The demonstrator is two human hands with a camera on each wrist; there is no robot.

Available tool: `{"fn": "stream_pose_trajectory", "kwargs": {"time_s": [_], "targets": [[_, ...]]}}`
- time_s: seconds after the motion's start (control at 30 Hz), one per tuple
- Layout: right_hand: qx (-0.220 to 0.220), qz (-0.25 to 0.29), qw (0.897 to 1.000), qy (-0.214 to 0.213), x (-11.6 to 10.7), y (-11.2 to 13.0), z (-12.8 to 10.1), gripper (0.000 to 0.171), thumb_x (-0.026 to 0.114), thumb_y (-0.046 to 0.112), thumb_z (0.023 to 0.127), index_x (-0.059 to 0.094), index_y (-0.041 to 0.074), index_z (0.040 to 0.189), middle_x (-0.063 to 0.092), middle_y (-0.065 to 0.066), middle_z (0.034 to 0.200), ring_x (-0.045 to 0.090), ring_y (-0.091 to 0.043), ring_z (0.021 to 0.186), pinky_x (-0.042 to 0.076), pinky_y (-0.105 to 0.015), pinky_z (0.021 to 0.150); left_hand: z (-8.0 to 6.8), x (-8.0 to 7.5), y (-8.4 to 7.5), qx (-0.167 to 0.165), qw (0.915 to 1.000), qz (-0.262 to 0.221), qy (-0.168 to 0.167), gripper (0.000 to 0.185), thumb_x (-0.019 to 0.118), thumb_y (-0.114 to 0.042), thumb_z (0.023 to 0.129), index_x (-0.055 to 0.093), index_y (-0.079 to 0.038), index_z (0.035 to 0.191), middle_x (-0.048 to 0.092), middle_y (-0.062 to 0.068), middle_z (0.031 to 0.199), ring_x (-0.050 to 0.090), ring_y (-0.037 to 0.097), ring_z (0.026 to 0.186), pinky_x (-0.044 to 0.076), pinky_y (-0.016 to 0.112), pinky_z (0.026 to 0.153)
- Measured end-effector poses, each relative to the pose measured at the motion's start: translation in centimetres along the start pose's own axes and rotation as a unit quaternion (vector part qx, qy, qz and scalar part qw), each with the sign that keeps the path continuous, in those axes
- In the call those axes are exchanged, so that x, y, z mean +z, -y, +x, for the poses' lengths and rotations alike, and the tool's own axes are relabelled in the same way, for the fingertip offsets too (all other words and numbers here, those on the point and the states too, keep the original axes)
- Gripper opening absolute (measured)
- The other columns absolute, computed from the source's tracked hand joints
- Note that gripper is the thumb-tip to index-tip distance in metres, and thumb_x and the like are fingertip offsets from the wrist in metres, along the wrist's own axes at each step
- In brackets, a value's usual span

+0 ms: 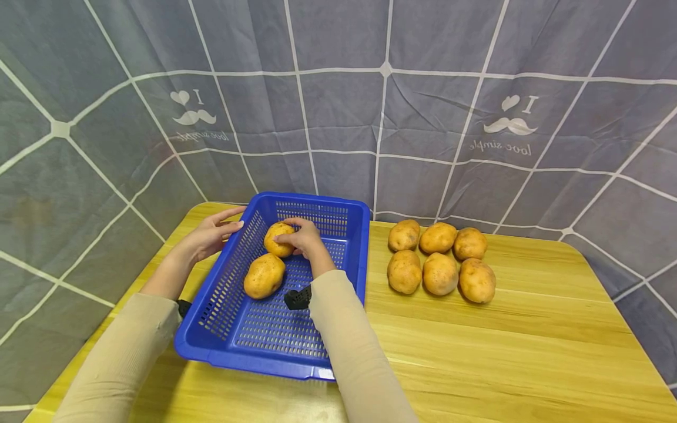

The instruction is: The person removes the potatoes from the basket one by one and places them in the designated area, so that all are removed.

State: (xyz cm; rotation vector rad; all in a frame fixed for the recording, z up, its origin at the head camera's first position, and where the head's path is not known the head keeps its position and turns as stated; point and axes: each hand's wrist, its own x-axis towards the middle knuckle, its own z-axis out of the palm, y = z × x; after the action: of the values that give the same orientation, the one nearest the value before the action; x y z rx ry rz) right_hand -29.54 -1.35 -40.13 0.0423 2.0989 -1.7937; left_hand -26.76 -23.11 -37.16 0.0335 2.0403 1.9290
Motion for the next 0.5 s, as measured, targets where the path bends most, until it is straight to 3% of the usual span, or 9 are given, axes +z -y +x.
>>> {"fn": "stream_pose_trajectory", "kwargs": {"time_s": [0.5], "targets": [[-0.018,0.011,1.0,0.0,0.02,0.75,-0.41,0.054,0.076,0.006,0.076,0.059,0.014,0.127,0.049,-0.014,0.129,0.061,-0.028,0.095,0.054,-0.041,0.073,-0.13,0.07,-0.1,0.001,1.0,-0.006,0.002,0.059,0.051,-0.011,0.096,0.023,-0.009,0.148,0.054,0.003,0.108,0.059,0.01,0.089,0.052,0.025,0.077]]}}
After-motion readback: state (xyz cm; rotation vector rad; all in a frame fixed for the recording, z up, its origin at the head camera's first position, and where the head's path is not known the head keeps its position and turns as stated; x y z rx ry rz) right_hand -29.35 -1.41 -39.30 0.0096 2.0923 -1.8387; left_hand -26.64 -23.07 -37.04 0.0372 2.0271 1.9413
